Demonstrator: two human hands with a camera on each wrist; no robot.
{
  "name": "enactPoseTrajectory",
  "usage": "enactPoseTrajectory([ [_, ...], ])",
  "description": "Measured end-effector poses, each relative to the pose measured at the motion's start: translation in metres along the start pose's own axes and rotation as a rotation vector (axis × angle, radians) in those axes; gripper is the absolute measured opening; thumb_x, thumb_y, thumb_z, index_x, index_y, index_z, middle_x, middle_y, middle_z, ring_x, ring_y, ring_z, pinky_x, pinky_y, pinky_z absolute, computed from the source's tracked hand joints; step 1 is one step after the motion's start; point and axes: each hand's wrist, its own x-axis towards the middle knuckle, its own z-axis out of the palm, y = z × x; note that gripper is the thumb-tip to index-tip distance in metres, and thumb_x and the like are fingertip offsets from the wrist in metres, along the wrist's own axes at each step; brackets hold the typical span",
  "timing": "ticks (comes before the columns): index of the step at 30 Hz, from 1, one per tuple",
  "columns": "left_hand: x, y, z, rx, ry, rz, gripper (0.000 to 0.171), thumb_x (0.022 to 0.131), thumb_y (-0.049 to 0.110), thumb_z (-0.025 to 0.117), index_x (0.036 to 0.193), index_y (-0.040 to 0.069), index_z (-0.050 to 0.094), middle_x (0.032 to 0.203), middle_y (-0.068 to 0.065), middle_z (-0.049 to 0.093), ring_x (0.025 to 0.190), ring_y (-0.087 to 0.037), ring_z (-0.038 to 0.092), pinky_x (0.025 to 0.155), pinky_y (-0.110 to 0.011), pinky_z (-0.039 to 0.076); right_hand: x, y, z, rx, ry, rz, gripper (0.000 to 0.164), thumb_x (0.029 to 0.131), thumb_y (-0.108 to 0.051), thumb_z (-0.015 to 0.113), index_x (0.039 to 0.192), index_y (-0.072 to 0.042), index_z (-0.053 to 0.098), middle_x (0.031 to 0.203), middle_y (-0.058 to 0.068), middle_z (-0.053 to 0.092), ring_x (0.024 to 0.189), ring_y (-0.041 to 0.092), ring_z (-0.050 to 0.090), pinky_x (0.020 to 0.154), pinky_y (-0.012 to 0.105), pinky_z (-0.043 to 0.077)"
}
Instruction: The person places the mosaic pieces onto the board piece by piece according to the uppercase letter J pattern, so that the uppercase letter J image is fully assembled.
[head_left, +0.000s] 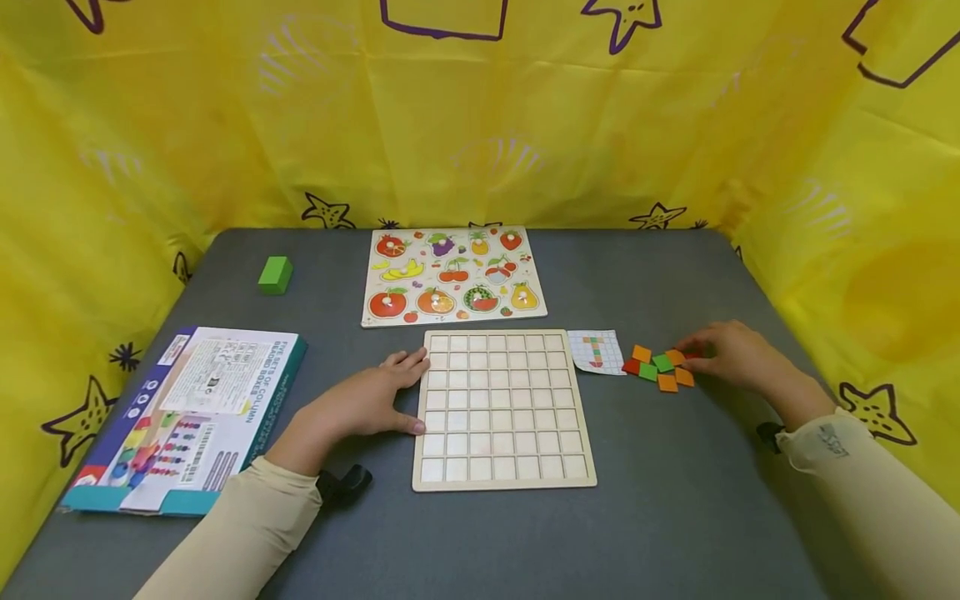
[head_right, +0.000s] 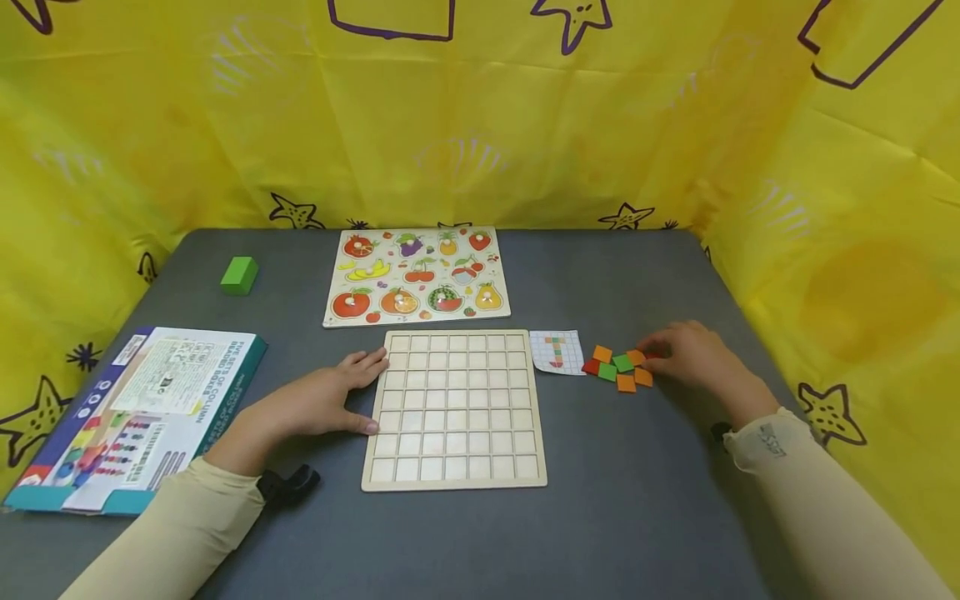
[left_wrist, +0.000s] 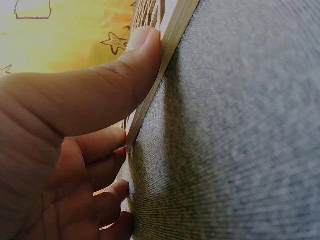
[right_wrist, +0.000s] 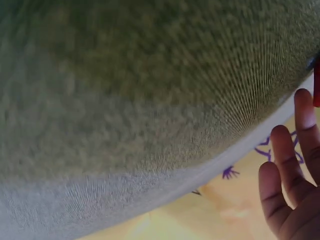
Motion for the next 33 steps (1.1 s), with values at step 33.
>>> enactPoseTrajectory([
  [33, 0.002, 0.018, -0.007, 0.104, -0.018, -0.081, 0.1, 0.076, 0.042, 0.083, 0.155, 0.014, 0.028, 0.161, -0.004, 0.022, 0.144, -0.037, 0.02, 0.107, -0.055, 0.031, 0.133, -0.222, 0.043, 0.068, -0.096, -0.236, 0.02, 0.083, -0.032, 0.08, 0.092, -0.014, 0.076, 0.084, -0.006, 0.063, 0.077, 0.011, 0.057, 0.07, 0.029, 0.049],
])
